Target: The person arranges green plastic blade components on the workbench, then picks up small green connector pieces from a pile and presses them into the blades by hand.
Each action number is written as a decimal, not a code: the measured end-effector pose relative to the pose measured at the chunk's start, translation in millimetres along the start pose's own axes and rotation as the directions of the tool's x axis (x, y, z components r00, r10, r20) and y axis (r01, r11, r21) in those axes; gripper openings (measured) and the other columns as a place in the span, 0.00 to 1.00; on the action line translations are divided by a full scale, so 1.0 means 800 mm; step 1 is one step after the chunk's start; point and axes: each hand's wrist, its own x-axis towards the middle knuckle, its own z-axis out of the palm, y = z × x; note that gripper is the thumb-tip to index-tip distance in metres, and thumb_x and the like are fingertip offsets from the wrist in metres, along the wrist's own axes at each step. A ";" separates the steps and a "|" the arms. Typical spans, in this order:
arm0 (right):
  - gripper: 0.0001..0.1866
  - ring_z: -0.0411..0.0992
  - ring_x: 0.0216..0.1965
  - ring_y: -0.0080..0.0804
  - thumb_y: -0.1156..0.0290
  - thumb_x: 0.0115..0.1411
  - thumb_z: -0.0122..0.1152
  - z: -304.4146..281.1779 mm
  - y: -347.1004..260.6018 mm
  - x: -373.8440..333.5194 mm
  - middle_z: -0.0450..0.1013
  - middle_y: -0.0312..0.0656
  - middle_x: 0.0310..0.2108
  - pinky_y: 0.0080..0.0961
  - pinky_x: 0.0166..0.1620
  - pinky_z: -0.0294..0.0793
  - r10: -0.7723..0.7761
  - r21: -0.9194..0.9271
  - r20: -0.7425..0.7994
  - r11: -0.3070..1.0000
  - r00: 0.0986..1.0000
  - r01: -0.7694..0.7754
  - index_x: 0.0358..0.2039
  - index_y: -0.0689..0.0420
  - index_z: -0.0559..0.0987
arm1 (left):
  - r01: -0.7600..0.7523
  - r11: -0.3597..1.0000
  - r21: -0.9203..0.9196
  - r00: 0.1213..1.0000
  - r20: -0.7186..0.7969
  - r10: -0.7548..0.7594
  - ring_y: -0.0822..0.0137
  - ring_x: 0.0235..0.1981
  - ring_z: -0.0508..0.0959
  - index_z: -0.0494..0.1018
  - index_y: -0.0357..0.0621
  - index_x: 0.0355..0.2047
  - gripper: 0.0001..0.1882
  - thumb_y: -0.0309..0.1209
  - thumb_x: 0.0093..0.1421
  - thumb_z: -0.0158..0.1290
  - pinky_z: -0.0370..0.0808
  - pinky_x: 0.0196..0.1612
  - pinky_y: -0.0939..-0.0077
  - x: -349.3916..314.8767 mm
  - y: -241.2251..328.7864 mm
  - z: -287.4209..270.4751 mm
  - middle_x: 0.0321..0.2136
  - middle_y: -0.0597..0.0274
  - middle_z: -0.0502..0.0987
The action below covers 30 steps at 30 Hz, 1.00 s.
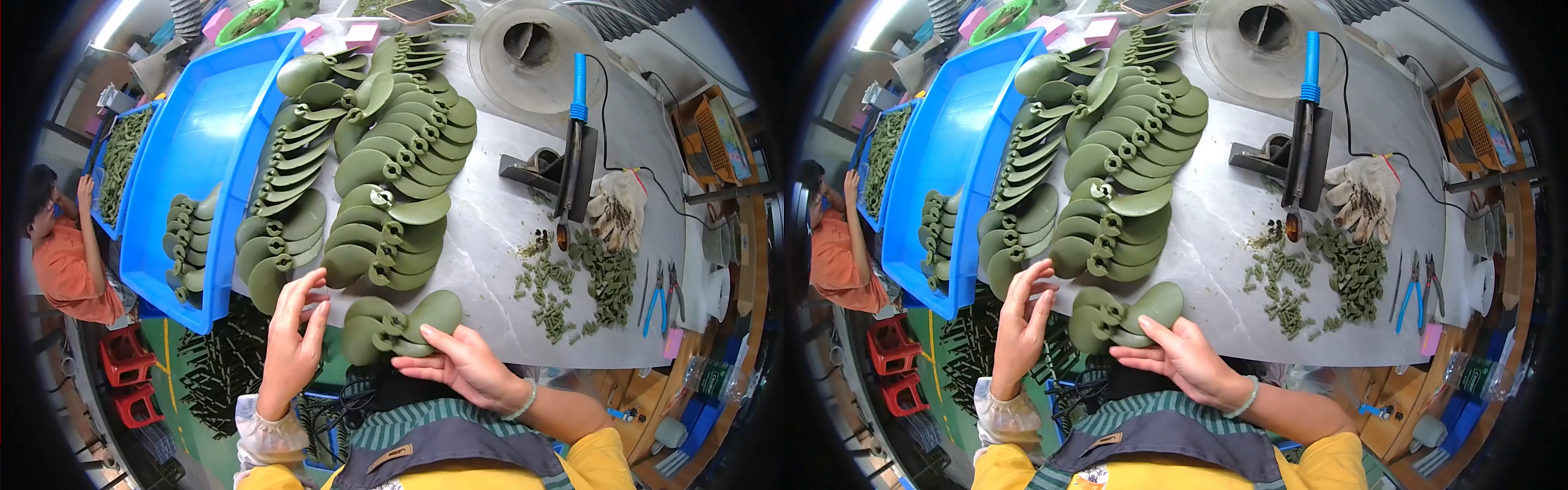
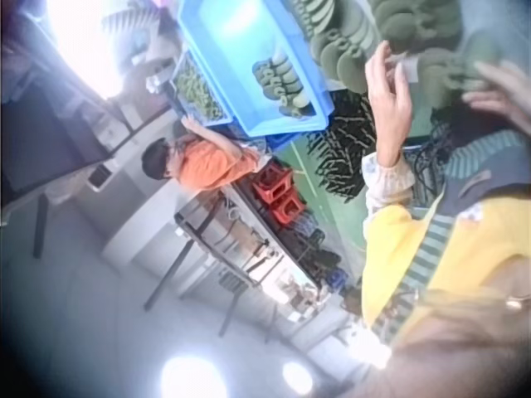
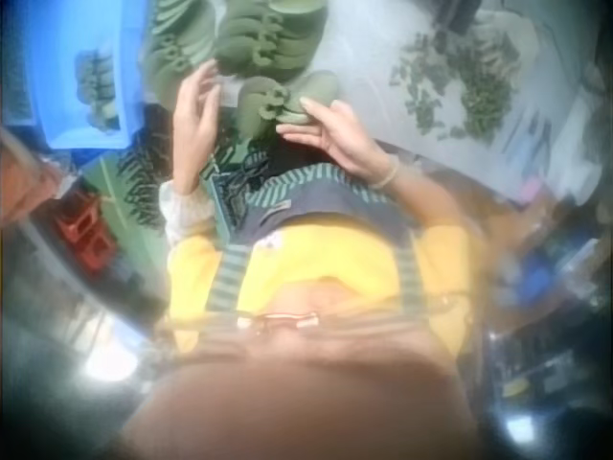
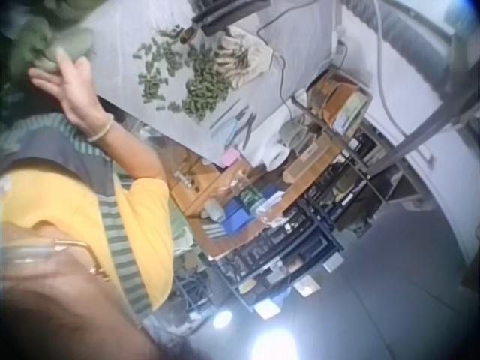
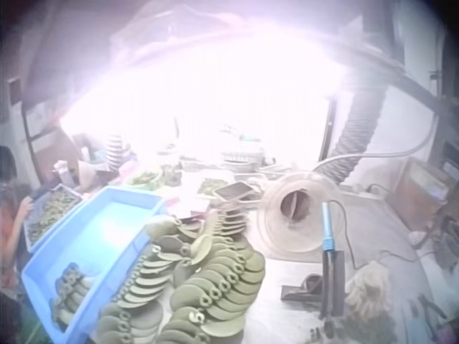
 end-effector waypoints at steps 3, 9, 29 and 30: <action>0.22 0.76 0.52 0.40 0.64 0.72 0.47 0.015 -0.002 0.015 0.73 0.52 0.52 0.34 0.56 0.78 -0.121 0.096 -0.004 0.988 0.993 0.121 0.58 0.67 0.67 | -0.021 0.988 -0.152 0.998 -0.061 0.012 0.66 0.54 0.74 0.61 0.39 0.64 0.23 0.27 0.70 0.46 0.68 0.58 0.74 0.017 0.000 0.010 0.54 0.56 0.70; 0.21 0.75 0.52 0.38 0.65 0.73 0.46 0.023 -0.010 0.047 0.71 0.47 0.54 0.33 0.57 0.76 -0.259 0.121 0.077 0.961 0.963 0.249 0.60 0.65 0.65 | -0.111 0.962 -0.249 0.994 -0.044 0.103 0.66 0.56 0.73 0.63 0.37 0.63 0.21 0.25 0.70 0.46 0.68 0.60 0.72 0.039 0.004 0.013 0.52 0.55 0.72; 0.13 0.76 0.49 0.32 0.69 0.73 0.45 -0.034 -0.012 -0.051 0.76 0.48 0.47 0.26 0.54 0.77 -0.038 -0.270 0.227 0.958 0.973 0.100 0.49 0.64 0.73 | -0.372 0.659 0.653 0.834 -0.076 0.546 0.58 0.36 0.74 0.76 0.43 0.40 0.16 0.38 0.55 0.63 0.71 0.41 0.63 0.279 0.022 -0.038 0.31 0.57 0.75; 0.13 0.76 0.49 0.32 0.69 0.73 0.46 -0.038 -0.011 -0.054 0.76 0.48 0.47 0.26 0.53 0.77 -0.060 -0.267 0.230 0.956 0.971 0.123 0.49 0.64 0.73 | -0.334 0.615 0.714 0.835 -0.078 0.544 0.58 0.36 0.74 0.76 0.44 0.39 0.16 0.38 0.55 0.63 0.71 0.40 0.63 0.283 0.024 -0.036 0.30 0.58 0.75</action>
